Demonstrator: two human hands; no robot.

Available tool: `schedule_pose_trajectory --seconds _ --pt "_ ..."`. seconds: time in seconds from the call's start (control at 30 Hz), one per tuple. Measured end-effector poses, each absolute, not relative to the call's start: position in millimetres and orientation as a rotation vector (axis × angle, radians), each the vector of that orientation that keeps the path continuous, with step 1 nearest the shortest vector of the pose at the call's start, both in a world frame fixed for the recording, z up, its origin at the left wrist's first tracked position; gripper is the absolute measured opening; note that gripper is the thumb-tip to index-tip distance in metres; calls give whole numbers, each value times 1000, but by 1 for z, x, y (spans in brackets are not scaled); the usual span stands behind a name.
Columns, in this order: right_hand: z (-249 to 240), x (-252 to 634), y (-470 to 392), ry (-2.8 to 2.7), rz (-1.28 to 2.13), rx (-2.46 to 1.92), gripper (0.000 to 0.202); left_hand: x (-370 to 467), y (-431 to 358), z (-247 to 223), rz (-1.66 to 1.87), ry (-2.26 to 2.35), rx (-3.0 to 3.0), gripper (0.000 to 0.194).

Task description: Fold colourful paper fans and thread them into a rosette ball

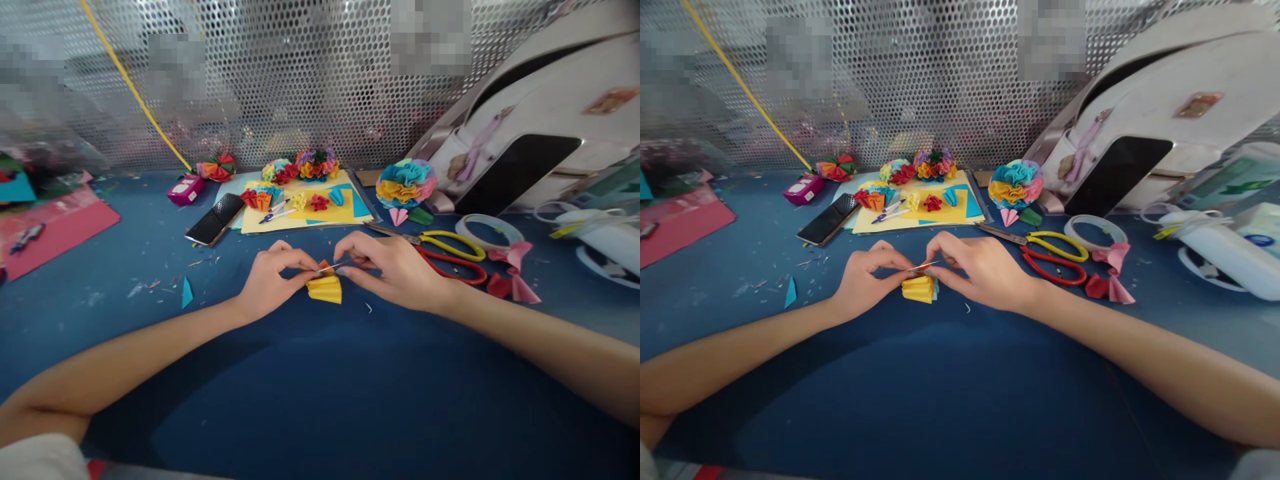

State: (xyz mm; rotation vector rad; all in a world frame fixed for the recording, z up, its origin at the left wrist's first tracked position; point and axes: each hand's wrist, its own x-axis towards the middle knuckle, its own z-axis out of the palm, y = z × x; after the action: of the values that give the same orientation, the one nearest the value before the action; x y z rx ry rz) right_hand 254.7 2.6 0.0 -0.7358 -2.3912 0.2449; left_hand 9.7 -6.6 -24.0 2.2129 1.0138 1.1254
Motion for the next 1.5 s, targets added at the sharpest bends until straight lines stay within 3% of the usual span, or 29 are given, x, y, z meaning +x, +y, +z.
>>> schedule_pose_trajectory --seconds 0.3,0.6,0.9,1.33,1.5 --pt "-7 261 11 -2535 128 -583 25 8 -6 -26 1116 1067 2093 8" --pt "-5 258 7 -2555 -326 -594 30 10 -5 -25 1101 1117 2070 7" --pt "-2 252 -3 -2603 -267 -700 23 12 -10 -22 1099 1081 2229 10" --pt "-11 248 -3 -2490 -231 -721 21 18 -11 -22 1051 1070 2104 6" --pt "-14 248 -2 -2474 -66 -775 14 20 -10 -23 1037 1030 1930 5"
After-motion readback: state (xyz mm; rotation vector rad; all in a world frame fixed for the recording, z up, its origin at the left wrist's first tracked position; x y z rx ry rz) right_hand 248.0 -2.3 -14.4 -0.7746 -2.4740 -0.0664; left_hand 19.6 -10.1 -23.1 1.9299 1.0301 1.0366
